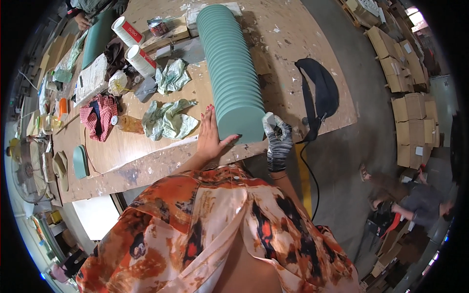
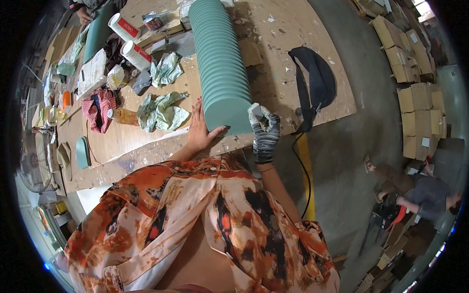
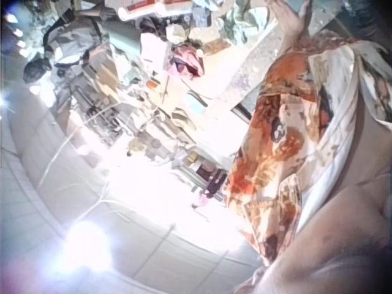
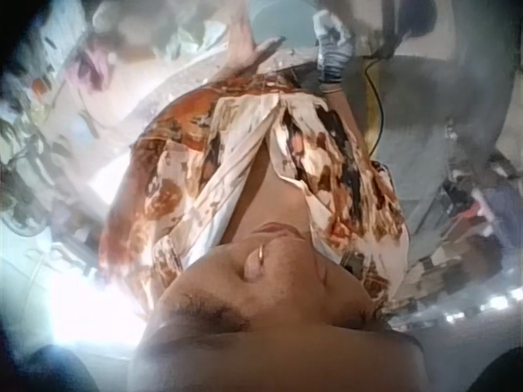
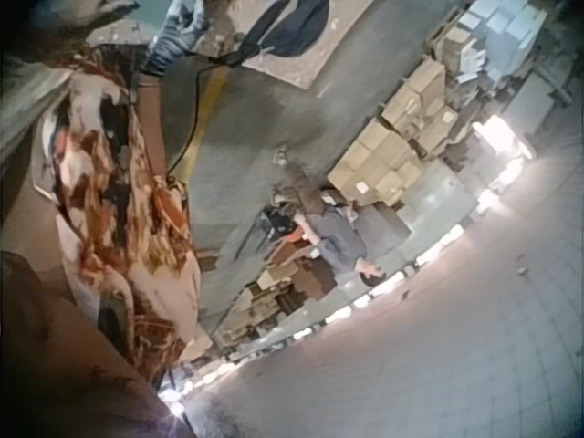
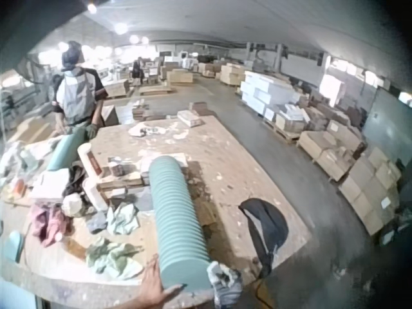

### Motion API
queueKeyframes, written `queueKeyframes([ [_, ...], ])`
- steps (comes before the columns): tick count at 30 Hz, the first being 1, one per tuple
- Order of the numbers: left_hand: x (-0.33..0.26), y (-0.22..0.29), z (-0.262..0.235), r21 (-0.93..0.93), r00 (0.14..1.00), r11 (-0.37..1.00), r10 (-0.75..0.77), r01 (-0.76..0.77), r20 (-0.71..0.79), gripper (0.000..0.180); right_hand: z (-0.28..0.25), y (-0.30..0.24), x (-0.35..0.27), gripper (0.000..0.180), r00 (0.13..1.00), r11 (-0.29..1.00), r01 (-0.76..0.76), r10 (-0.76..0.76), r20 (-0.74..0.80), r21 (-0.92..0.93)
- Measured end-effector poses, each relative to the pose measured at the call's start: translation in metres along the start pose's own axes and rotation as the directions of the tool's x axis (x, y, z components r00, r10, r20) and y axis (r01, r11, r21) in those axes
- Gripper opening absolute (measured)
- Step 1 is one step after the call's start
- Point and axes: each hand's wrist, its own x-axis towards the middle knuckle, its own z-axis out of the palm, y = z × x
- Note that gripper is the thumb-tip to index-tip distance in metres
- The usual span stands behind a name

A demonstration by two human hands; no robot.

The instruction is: The person stacks green circular parts and wipes them with a cloth.

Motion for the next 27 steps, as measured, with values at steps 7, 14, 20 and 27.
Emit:
queueKeyframes([
  [7,0.001,0.004,-0.002,-0.001,1.000,1.000,-0.010,0.010,0.029,0.110,-0.012,0.019,-0.012,0.033,0.998,0.999,-0.033,0.035,-0.059,0.022],
  [14,0.000,0.000,0.001,0.014,1.000,1.000,-0.002,0.002,0.017,0.111,-0.005,0.002,-0.012,0.034,0.985,0.986,-0.162,0.165,-0.059,0.051],
  [20,0.002,-0.004,0.000,-0.003,1.000,1.000,-0.001,0.001,0.028,0.112,-0.008,0.002,-0.016,0.033,0.976,0.981,-0.192,0.188,-0.107,-0.036],
  [27,0.003,0.000,-0.006,-0.008,0.999,1.000,-0.010,0.010,0.035,0.114,-0.028,0.040,-0.009,0.027,0.979,0.988,-0.152,0.146,-0.139,-0.028],
])
